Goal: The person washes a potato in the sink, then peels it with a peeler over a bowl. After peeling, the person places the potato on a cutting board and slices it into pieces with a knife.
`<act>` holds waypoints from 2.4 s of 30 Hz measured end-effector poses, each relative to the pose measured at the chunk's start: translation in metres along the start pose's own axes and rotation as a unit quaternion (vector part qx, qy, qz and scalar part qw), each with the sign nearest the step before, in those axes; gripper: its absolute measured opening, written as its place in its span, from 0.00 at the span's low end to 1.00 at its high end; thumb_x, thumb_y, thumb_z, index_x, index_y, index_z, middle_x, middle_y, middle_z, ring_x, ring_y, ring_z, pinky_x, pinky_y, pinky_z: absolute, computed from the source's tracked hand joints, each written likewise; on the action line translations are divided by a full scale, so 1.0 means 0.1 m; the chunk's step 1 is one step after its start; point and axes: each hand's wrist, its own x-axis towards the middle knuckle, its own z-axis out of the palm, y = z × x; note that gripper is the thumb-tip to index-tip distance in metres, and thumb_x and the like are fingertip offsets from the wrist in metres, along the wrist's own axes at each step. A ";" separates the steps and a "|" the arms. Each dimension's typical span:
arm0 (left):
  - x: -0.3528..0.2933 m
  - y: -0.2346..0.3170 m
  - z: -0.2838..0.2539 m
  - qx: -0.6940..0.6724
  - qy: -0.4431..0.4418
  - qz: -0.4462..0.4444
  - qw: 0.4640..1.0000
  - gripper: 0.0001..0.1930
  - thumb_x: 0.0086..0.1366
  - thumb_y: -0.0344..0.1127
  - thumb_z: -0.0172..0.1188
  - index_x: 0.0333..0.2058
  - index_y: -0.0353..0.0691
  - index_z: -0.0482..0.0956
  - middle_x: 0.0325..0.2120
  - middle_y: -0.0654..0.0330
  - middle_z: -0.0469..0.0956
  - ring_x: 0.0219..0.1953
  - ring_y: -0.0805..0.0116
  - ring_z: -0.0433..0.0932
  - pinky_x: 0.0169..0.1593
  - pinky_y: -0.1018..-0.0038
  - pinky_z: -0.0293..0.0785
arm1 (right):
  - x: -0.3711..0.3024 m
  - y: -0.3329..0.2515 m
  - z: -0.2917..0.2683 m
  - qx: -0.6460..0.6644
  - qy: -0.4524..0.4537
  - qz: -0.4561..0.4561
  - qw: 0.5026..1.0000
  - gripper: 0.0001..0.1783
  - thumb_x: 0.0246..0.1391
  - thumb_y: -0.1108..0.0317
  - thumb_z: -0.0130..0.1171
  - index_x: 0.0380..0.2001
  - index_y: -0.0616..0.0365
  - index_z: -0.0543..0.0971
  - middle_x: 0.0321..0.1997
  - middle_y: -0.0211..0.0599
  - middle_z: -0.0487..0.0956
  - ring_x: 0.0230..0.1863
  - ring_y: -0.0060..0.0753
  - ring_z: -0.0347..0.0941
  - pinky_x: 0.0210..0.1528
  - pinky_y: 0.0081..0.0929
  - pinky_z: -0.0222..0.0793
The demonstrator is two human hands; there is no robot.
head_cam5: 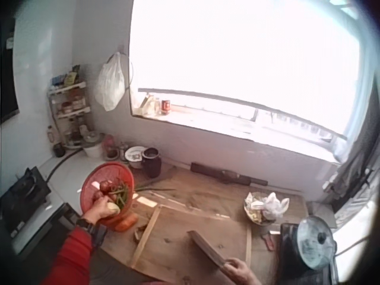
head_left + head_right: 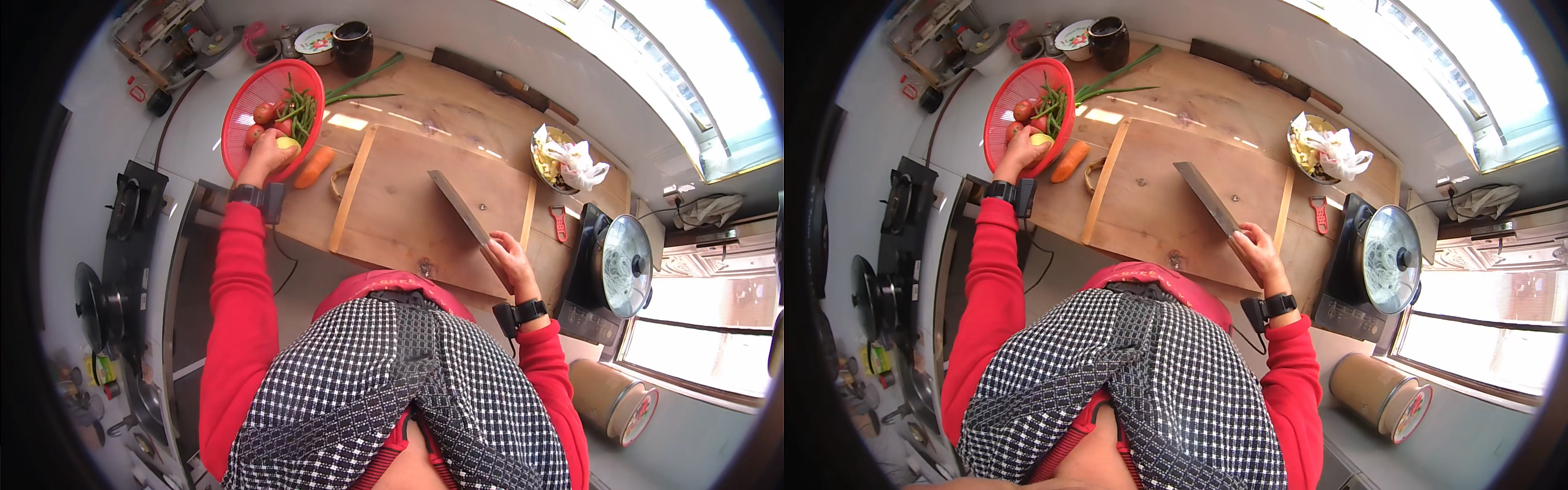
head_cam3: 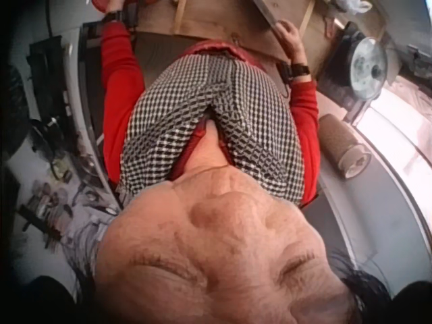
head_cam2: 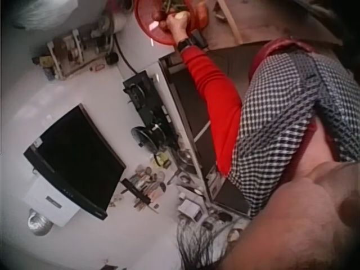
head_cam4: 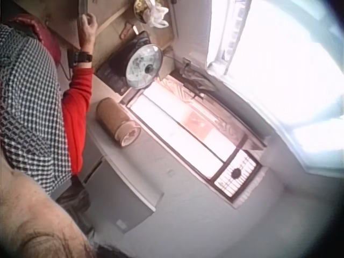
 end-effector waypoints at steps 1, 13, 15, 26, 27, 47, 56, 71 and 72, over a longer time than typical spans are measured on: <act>0.02 -0.01 0.01 -0.001 -0.013 0.011 1.000 0.28 0.40 0.50 0.64 0.37 0.37 0.72 0.34 0.49 0.74 0.39 0.55 0.73 0.45 0.67 0.68 | -0.06 0.01 -0.03 0.046 -0.025 0.033 0.998 0.19 0.48 0.66 0.56 0.42 0.64 0.70 0.27 0.30 0.73 0.29 0.20 0.68 0.32 0.17 0.64; 0.05 0.10 -0.06 0.000 -0.059 -0.044 0.997 0.22 0.44 0.43 0.63 0.36 0.36 0.71 0.33 0.49 0.75 0.38 0.59 0.74 0.43 0.70 0.69 | -0.16 -0.03 -0.07 0.002 -0.025 0.039 0.999 0.20 0.43 0.66 0.59 0.39 0.63 0.69 0.25 0.35 0.72 0.22 0.26 0.69 0.24 0.24 0.66; -0.02 0.15 -0.16 -0.071 -0.024 -0.028 0.997 0.20 0.45 0.40 0.63 0.36 0.36 0.71 0.32 0.52 0.74 0.37 0.63 0.74 0.41 0.71 0.70 | -0.15 -0.02 -0.07 -0.103 -0.018 0.003 0.994 0.19 0.44 0.66 0.56 0.39 0.64 0.68 0.27 0.44 0.74 0.26 0.37 0.71 0.28 0.30 0.67; -0.90 1.54 1.07 -0.281 -0.289 0.115 0.908 0.25 0.42 0.39 0.64 0.39 0.36 0.69 0.33 0.54 0.72 0.37 0.66 0.71 0.42 0.73 0.68 | -0.07 0.00 -0.06 -0.229 -0.028 -0.021 0.973 0.26 0.45 0.68 0.50 0.49 0.67 0.61 0.30 0.54 0.74 0.35 0.50 0.72 0.37 0.36 0.68; -0.94 1.63 1.22 -0.269 -0.287 0.133 0.910 0.24 0.43 0.37 0.66 0.39 0.38 0.68 0.33 0.58 0.71 0.37 0.69 0.70 0.42 0.75 0.68 | -0.08 0.00 -0.06 -0.201 -0.037 -0.031 0.978 0.26 0.46 0.69 0.49 0.49 0.67 0.61 0.29 0.52 0.75 0.33 0.47 0.73 0.36 0.34 0.68; -0.70 1.47 1.69 -0.360 -0.327 0.216 0.846 0.24 0.47 0.25 0.64 0.45 0.35 0.69 0.35 0.61 0.74 0.38 0.74 0.72 0.42 0.77 0.69 | -0.13 -0.18 0.21 -0.197 0.012 0.008 0.980 0.19 0.49 0.69 0.51 0.44 0.63 0.65 0.20 0.41 0.74 0.20 0.31 0.73 0.25 0.27 0.68; -0.87 1.47 1.59 -0.364 -0.223 0.187 0.885 0.20 0.46 0.33 0.62 0.41 0.38 0.72 0.38 0.54 0.72 0.38 0.57 0.72 0.43 0.69 0.69 | -0.14 -0.21 0.35 -0.252 0.028 0.011 0.967 0.15 0.49 0.69 0.51 0.39 0.66 0.64 0.19 0.41 0.74 0.21 0.31 0.73 0.24 0.26 0.68; -1.31 1.78 1.42 -0.150 0.037 0.356 0.922 0.15 0.43 0.28 0.59 0.34 0.39 0.74 0.37 0.58 0.73 0.40 0.56 0.69 0.45 0.66 0.67 | -0.12 -0.42 0.12 -0.326 -0.077 -0.238 0.912 0.19 0.45 0.73 0.52 0.43 0.66 0.66 0.33 0.53 0.72 0.33 0.53 0.70 0.34 0.37 0.67; -1.32 1.79 1.42 -0.148 0.036 0.352 0.924 0.15 0.43 0.28 0.59 0.34 0.39 0.74 0.37 0.58 0.73 0.40 0.56 0.69 0.45 0.66 0.67 | -0.11 -0.46 0.11 -0.330 -0.090 -0.236 0.910 0.19 0.45 0.73 0.52 0.43 0.66 0.66 0.34 0.52 0.72 0.33 0.53 0.70 0.34 0.37 0.67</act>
